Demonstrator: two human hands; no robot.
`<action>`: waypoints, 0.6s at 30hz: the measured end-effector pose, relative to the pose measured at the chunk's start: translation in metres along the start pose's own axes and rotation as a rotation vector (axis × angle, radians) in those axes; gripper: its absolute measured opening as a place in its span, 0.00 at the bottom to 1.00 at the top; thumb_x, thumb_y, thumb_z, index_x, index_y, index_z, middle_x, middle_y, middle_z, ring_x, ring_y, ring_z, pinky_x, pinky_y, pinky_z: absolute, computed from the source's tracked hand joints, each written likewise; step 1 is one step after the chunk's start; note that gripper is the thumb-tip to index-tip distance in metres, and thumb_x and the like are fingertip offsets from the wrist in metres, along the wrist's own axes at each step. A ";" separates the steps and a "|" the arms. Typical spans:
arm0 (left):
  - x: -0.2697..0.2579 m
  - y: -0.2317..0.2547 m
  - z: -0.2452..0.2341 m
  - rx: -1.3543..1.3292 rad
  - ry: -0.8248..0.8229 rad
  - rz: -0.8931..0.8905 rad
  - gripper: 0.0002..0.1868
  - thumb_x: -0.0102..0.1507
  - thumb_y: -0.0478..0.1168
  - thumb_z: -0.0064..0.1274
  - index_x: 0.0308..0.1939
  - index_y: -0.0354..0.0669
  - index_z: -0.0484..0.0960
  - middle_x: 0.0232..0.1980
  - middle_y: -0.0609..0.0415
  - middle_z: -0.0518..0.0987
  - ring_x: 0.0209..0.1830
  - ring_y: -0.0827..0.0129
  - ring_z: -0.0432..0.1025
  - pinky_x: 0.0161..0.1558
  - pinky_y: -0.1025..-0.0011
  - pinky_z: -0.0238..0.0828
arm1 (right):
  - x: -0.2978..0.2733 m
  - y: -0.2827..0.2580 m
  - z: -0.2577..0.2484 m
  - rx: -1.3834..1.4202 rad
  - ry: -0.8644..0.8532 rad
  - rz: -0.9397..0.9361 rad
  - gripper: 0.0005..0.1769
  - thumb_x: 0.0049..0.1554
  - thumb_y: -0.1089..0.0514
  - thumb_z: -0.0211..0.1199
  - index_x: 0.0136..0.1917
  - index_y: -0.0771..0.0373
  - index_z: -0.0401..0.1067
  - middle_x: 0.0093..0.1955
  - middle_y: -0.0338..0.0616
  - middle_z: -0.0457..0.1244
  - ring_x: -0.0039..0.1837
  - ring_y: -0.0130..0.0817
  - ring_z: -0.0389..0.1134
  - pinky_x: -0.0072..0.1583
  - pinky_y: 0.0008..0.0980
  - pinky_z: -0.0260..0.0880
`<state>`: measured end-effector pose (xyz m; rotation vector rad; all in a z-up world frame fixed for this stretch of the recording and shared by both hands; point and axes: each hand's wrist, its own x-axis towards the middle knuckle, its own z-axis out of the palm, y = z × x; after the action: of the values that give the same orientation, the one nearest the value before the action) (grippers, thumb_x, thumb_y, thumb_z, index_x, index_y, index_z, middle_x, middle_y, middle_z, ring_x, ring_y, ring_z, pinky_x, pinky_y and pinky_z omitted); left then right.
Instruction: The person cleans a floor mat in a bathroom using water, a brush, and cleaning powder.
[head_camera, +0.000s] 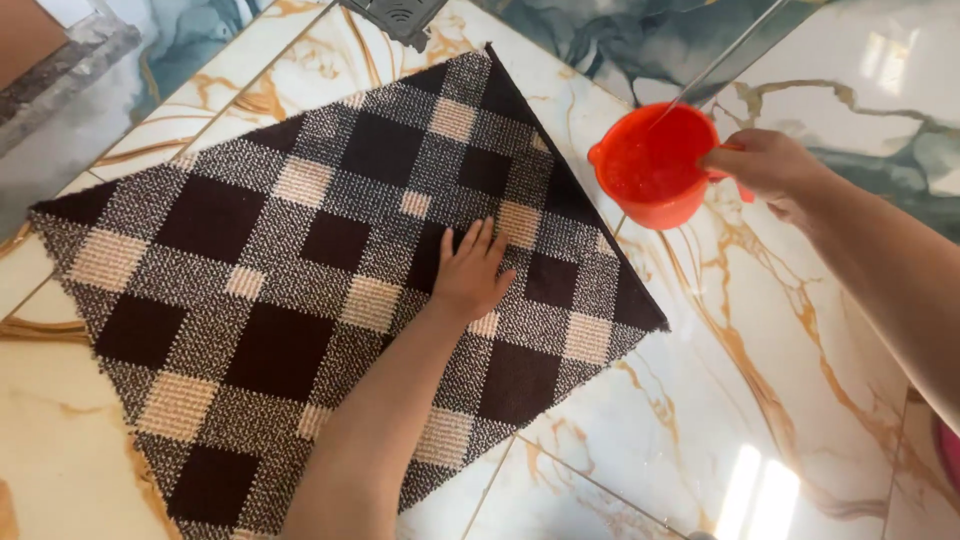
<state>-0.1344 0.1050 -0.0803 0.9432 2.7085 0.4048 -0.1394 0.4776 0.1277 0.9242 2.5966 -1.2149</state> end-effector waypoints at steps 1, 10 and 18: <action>0.013 0.009 0.002 -0.038 -0.004 -0.024 0.37 0.71 0.62 0.31 0.80 0.53 0.48 0.84 0.50 0.43 0.84 0.62 0.33 0.76 0.43 0.21 | 0.002 0.003 0.001 -0.124 -0.011 0.016 0.21 0.56 0.49 0.67 0.57 0.65 0.77 0.49 0.45 0.68 0.46 0.33 0.62 0.44 0.36 0.59; 0.060 0.066 0.012 -0.043 -0.035 -0.062 0.38 0.71 0.55 0.37 0.80 0.43 0.47 0.85 0.50 0.43 0.84 0.62 0.34 0.78 0.49 0.23 | -0.048 -0.006 0.024 -1.001 -0.173 -0.214 0.29 0.51 0.37 0.67 0.55 0.61 0.79 0.50 0.54 0.71 0.53 0.49 0.73 0.56 0.45 0.71; 0.061 0.108 0.027 0.145 0.109 0.012 0.39 0.72 0.57 0.37 0.80 0.39 0.46 0.83 0.43 0.42 0.84 0.55 0.35 0.78 0.49 0.23 | -0.074 -0.011 0.031 -1.072 -0.277 -0.112 0.32 0.49 0.34 0.66 0.56 0.59 0.78 0.49 0.52 0.73 0.52 0.46 0.75 0.57 0.43 0.73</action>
<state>-0.1110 0.2301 -0.0775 1.0035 2.8650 0.2729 -0.0903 0.4146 0.1408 0.3403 2.5005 0.1387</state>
